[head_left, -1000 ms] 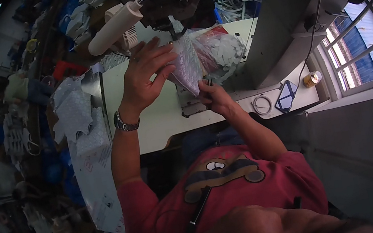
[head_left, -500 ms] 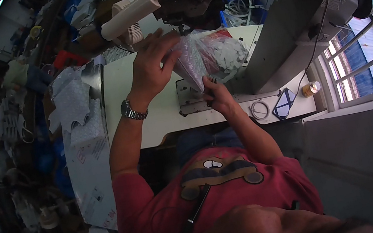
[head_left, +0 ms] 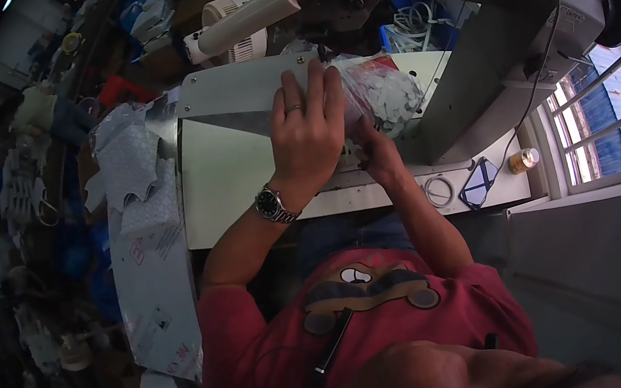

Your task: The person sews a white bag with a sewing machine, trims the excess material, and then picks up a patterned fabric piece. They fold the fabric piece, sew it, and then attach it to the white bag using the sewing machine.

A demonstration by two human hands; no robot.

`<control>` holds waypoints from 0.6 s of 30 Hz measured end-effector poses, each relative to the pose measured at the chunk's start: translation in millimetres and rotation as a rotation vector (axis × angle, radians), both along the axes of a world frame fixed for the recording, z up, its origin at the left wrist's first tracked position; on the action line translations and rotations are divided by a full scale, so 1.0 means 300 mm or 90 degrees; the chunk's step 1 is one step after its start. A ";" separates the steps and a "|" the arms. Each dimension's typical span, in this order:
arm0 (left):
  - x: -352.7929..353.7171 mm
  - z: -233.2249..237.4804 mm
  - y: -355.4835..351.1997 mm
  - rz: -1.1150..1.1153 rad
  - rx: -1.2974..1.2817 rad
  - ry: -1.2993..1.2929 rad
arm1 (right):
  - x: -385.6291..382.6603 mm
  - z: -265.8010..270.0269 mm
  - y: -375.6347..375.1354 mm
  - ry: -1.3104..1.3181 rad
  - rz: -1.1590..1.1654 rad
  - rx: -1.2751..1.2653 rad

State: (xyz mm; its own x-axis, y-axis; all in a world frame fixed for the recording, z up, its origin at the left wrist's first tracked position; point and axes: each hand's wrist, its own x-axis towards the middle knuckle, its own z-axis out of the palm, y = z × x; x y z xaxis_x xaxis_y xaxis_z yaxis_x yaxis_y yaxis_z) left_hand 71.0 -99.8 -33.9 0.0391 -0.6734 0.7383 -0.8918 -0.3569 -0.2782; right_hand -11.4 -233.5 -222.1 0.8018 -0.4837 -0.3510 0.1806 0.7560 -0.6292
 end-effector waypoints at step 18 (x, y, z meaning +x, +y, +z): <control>0.172 0.052 0.064 -0.336 0.054 0.167 | 0.057 0.053 -0.052 0.023 -0.019 -0.051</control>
State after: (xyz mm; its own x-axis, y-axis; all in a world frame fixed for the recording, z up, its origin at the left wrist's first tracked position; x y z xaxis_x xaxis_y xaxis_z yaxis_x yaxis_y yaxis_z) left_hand 122.4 -80.5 -18.2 -0.1442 -0.7076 0.6917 -0.9852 0.1680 -0.0335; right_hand 5.7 -249.0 -206.2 0.7739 -0.5352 -0.3386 0.1786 0.6974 -0.6941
